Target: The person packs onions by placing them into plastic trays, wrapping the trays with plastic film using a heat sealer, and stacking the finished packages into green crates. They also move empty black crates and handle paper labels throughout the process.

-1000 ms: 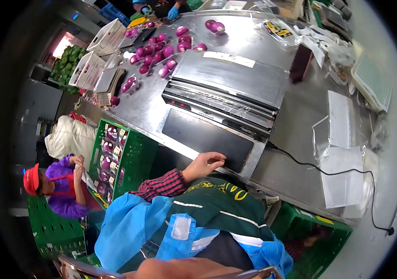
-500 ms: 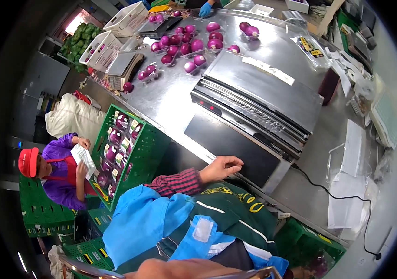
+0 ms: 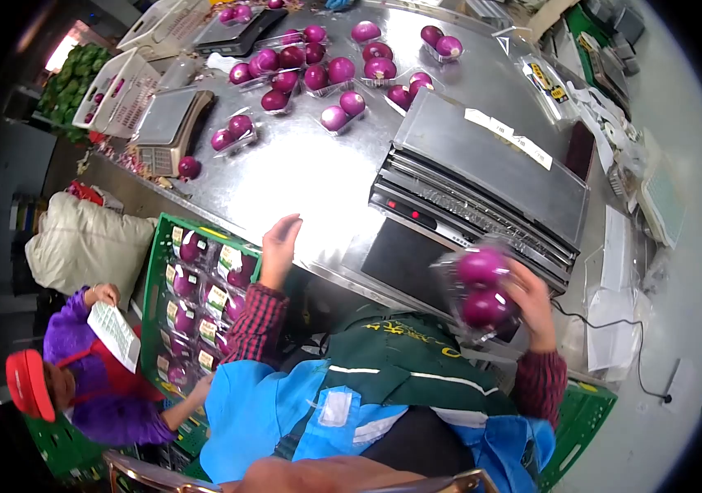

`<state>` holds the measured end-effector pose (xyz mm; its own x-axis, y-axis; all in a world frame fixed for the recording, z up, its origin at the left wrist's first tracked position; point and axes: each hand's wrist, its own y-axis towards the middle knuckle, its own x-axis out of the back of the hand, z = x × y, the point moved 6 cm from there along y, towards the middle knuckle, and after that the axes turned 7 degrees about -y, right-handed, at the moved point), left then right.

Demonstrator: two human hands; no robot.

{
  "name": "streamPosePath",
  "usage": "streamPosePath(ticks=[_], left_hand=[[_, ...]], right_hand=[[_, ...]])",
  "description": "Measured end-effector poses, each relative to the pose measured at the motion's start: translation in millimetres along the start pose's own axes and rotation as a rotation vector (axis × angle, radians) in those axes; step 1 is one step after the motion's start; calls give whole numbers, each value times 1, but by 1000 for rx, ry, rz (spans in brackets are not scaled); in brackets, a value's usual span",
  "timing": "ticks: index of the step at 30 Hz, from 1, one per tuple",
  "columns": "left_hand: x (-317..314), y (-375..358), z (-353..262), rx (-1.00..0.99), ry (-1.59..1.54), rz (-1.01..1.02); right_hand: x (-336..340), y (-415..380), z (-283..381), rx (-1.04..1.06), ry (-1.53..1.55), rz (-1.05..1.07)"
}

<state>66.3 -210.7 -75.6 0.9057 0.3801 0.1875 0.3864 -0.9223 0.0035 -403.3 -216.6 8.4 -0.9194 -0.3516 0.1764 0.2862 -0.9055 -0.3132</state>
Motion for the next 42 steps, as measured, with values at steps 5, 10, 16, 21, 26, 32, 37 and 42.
streamPosePath(ticks=[5, 10, 16, 21, 26, 32, 37, 42], left_hand=[[81, 50, 15, -16, 30, -136], [81, 79, 36, 102, -21, -6], [-44, 156, 41, -71, -27, 334], [-113, 172, 14, -18, -11, 478], [-120, 135, 6, 90, -180, 462], [-109, 55, -8, 247, -317, 491], [-98, -10, -12, 438, -487, 783], [-61, -27, -25, 506, -622, 614]], right_hand=[[-90, 89, 24, -12, -144, 449], [-97, 106, 12, -68, -407, 386], [-91, 100, 5, -45, -389, 237], [-85, 88, -17, -34, -165, 133], [-86, 86, -27, 40, -184, 62], [-95, 92, -27, 76, -112, 75], [-127, 106, 13, 53, -115, 232], [-180, 143, 64, 207, -346, 463]])
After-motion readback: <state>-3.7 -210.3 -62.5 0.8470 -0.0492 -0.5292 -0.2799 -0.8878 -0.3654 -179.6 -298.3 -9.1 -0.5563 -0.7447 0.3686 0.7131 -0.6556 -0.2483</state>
